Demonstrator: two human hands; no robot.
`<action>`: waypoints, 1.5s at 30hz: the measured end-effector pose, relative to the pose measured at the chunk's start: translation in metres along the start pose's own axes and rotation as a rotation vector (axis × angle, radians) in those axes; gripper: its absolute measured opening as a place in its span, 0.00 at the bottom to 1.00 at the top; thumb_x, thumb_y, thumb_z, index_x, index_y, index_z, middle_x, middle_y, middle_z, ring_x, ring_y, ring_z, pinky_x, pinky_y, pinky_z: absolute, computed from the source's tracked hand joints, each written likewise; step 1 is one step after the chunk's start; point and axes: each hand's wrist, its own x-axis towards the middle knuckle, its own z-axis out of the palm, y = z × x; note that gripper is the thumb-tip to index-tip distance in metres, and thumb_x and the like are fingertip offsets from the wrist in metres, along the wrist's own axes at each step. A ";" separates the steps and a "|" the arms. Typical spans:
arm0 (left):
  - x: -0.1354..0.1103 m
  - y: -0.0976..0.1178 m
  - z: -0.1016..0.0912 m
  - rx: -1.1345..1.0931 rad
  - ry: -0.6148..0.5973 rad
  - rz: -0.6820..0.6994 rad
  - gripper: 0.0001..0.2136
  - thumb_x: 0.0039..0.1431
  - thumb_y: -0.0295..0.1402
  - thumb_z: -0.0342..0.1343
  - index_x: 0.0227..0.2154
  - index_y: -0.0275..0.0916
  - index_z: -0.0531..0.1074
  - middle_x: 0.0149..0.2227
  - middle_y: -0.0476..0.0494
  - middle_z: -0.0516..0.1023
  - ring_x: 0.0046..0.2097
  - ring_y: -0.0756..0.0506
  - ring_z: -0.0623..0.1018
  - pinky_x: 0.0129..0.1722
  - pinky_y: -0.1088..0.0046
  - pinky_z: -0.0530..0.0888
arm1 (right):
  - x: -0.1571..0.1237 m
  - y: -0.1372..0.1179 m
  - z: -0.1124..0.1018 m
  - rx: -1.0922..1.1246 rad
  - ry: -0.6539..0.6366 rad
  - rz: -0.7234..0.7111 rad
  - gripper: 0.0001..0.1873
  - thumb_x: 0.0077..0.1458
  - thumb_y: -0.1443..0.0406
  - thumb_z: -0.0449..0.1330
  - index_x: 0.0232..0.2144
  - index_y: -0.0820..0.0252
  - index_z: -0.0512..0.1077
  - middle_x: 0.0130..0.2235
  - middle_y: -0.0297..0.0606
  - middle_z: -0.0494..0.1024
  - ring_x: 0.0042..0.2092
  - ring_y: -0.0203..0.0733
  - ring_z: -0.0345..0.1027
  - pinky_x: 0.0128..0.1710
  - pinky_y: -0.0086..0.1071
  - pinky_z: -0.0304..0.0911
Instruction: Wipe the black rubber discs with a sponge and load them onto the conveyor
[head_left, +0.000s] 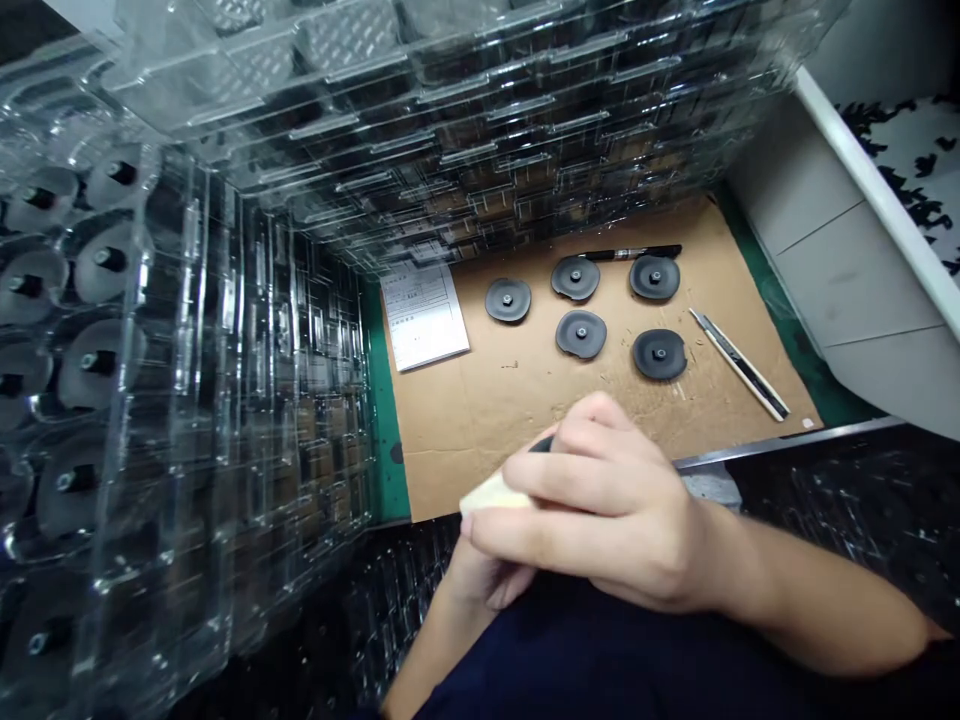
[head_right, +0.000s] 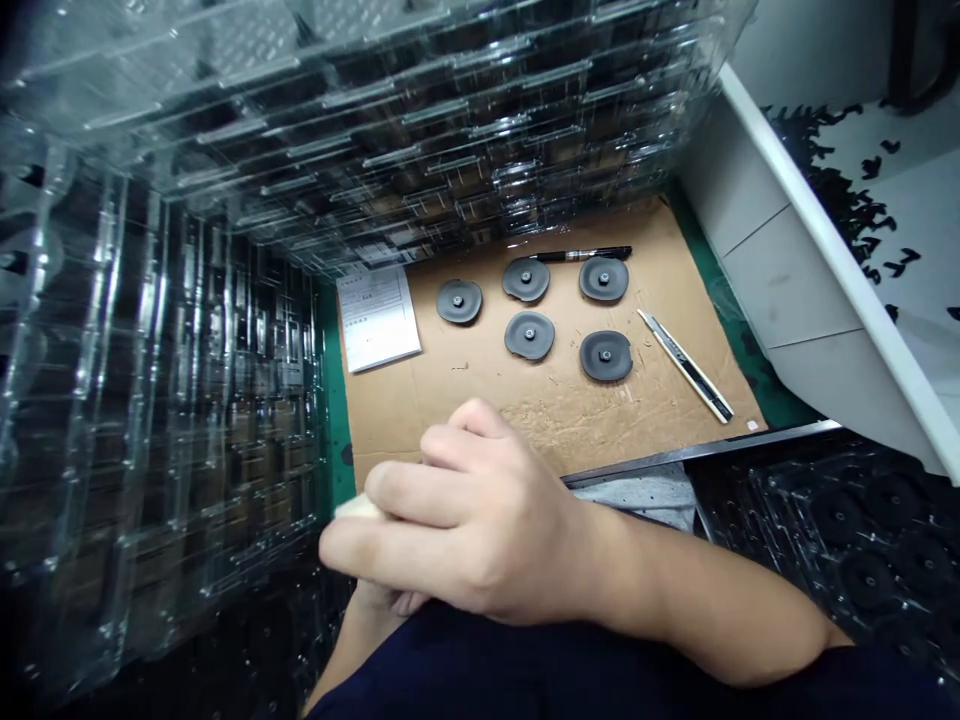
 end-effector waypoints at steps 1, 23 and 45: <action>0.000 0.000 -0.001 -0.025 -0.034 -0.028 0.20 0.51 0.39 0.60 0.48 0.42 0.71 0.45 0.44 0.77 0.49 0.38 0.75 0.50 0.61 0.72 | 0.000 0.004 -0.001 0.067 -0.007 -0.009 0.12 0.60 0.68 0.52 0.41 0.53 0.74 0.38 0.32 0.78 0.33 0.34 0.62 0.36 0.35 0.55; 0.000 0.003 -0.008 -0.116 -0.138 0.037 0.27 0.44 0.41 0.65 0.50 0.42 0.70 0.49 0.44 0.75 0.52 0.41 0.73 0.54 0.70 0.67 | -0.009 -0.006 -0.007 -0.011 0.075 0.159 0.14 0.57 0.69 0.56 0.45 0.54 0.73 0.41 0.33 0.78 0.38 0.39 0.65 0.40 0.36 0.60; -0.007 0.005 -0.025 -0.085 0.004 0.156 0.26 0.44 0.43 0.63 0.49 0.48 0.69 0.56 0.43 0.69 0.52 0.39 0.73 0.56 0.62 0.64 | -0.037 0.039 0.035 0.106 0.099 0.570 0.10 0.58 0.65 0.55 0.39 0.57 0.76 0.37 0.37 0.78 0.38 0.39 0.67 0.40 0.35 0.62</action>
